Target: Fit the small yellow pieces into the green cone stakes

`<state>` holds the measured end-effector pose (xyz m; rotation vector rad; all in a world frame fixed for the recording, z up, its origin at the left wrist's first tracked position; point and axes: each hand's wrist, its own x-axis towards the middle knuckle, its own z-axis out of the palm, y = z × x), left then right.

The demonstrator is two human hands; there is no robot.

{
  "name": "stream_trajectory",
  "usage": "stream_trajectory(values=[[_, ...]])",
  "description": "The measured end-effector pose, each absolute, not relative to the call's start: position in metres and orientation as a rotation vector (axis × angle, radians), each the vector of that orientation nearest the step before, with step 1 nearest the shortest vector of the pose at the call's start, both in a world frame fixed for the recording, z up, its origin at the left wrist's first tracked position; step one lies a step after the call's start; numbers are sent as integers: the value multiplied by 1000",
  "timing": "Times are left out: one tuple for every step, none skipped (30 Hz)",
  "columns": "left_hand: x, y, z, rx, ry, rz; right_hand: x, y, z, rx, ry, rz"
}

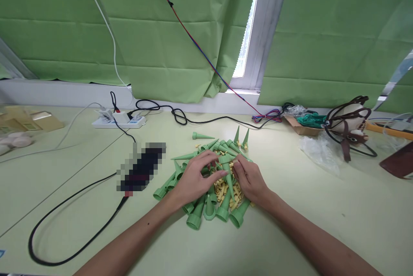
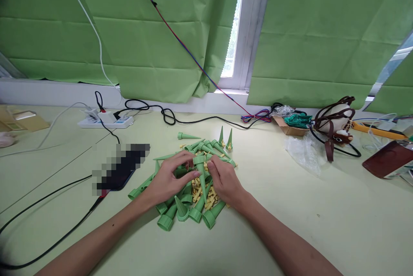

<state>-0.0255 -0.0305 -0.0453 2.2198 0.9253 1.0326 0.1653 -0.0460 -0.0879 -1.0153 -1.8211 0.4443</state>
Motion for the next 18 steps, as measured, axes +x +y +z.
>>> stream_trajectory(values=[[-26,-31,-46,2225,916,1046,165,-46,-88,-1014,-1819,448],[-26,-31,-46,2234,907,1058,165,-46,-88,-1011,-1818,450],[-27,-30,-47,2245,898,1068,165,-46,-88,-1007,-1817,449],[-27,-30,-48,2258,889,1078,165,-46,-88,-1004,-1816,447],[-27,-30,-49,2271,879,1090,165,-46,-87,-1001,-1815,444],[-28,-30,-49,2283,867,1102,165,-46,-87,-1000,-1814,441],[-28,-30,-50,2294,852,1116,164,-46,-86,-1000,-1815,439],[-28,-30,-50,2301,835,1128,164,-45,-86,-1001,-1815,437],[-28,-29,-50,2309,816,1141,164,-45,-85,-1002,-1814,436],[-28,-29,-51,2314,798,1154,164,-45,-85,-1003,-1814,436],[-29,-29,-51,2318,781,1165,164,-46,-84,-1004,-1812,438],[-29,-29,-51,2322,766,1172,163,-46,-84,-1005,-1810,441],[-29,-29,-51,2326,756,1177,163,-47,-84,-1005,-1807,444],[-29,-29,-51,2328,749,1180,163,-47,-83,-1006,-1806,449],[-29,-29,-51,2329,741,1185,163,-48,-83,-1006,-1805,453],[-29,-29,-51,2329,732,1188,163,-48,-83,-1008,-1804,456],[-29,-28,-51,2329,721,1192,163,-49,-83,-1009,-1804,459],[-29,-28,-51,2329,709,1196,163,-49,-83,-1009,-1804,462]])
